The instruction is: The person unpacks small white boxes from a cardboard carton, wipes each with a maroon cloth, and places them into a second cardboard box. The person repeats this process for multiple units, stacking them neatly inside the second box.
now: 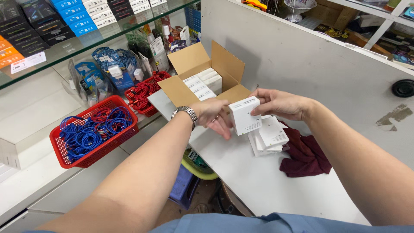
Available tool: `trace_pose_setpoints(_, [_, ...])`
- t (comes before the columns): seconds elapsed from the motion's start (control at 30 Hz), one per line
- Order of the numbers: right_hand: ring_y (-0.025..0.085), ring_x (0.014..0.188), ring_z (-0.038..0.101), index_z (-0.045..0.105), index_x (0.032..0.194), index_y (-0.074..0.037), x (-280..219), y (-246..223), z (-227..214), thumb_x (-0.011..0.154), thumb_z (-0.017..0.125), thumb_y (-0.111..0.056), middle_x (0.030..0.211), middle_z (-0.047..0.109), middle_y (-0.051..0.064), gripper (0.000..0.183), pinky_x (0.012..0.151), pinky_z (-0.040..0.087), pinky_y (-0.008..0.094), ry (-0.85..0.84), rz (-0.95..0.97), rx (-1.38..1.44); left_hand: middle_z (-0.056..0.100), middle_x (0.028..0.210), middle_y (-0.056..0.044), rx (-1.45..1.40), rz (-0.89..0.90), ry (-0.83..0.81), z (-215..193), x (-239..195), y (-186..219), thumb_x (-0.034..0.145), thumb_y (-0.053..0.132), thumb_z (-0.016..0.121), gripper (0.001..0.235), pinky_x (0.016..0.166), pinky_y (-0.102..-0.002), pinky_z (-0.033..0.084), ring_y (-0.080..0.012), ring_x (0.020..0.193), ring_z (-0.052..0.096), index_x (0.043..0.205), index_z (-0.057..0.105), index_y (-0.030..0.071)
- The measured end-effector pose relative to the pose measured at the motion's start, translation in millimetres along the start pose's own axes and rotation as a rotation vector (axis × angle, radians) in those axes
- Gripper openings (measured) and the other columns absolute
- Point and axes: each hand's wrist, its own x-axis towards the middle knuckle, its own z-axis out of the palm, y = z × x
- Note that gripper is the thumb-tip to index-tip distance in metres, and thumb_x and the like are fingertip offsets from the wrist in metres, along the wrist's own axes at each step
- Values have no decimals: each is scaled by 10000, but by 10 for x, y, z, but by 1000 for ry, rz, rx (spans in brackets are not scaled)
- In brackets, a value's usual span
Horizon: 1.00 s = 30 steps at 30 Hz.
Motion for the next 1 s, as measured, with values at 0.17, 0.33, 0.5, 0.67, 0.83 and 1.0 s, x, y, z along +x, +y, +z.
trace_pose_setpoints(0.17, [173, 1197, 615, 565, 1184, -74, -209, 145, 147, 790, 725, 25, 1236, 682, 94, 436, 1096, 439, 377, -82, -162, -66, 646, 1206, -433, -377, -117, -121, 159, 272, -470, 1025, 496, 315, 784, 841, -392, 605, -435, 1067, 723, 1280, 479, -226])
trace_pose_setpoints(0.33, [76, 1299, 520, 587, 1307, -164, -356, 216, 134, 826, 700, -43, 1376, 593, -12, 509, 1132, 376, 315, -22, -65, -255, 685, 1300, -143, -620, 55, 148, 185, 629, -1139, 975, 300, 675, 447, 979, -422, 616, -254, 1162, 700, 1329, 596, 41])
trace_pose_setpoints(0.5, [161, 1188, 631, 596, 1297, -97, -321, 374, 47, 895, 688, -150, 1267, 668, 58, 416, 1047, 507, 363, 172, -16, -52, 713, 1288, -154, -484, -15, 409, 150, 1215, -1501, 927, 205, 729, 437, 924, -433, 630, -261, 1090, 728, 1328, 607, 84])
trace_pose_setpoints(0.67, [161, 1119, 657, 588, 1301, -89, -192, 608, -66, 920, 665, -166, 1170, 716, 59, 396, 1001, 528, 349, 183, 28, -18, 691, 1245, -153, -406, 0, 409, 139, 1750, -1627, 942, 196, 677, 468, 898, -470, 644, -314, 1075, 724, 1383, 587, 71])
trace_pose_setpoints(0.83, [152, 1019, 709, 624, 1211, -36, 85, 674, -84, 967, 612, -209, 1164, 725, 99, 299, 923, 593, 298, 215, 4, -14, 602, 1309, -159, 166, 91, 556, 115, 1650, -1202, 955, 204, 651, 452, 864, -511, 570, -322, 1105, 629, 1359, 561, 23])
trace_pose_setpoints(1.0, [173, 810, 674, 685, 986, 10, 393, 452, 3, 1028, 590, -330, 903, 720, 88, 355, 754, 563, 342, 384, -44, 2, 732, 1143, -215, 261, 30, 103, 122, 794, -347, 943, 293, 634, 437, 836, -399, 649, -299, 959, 764, 1220, 668, -44])
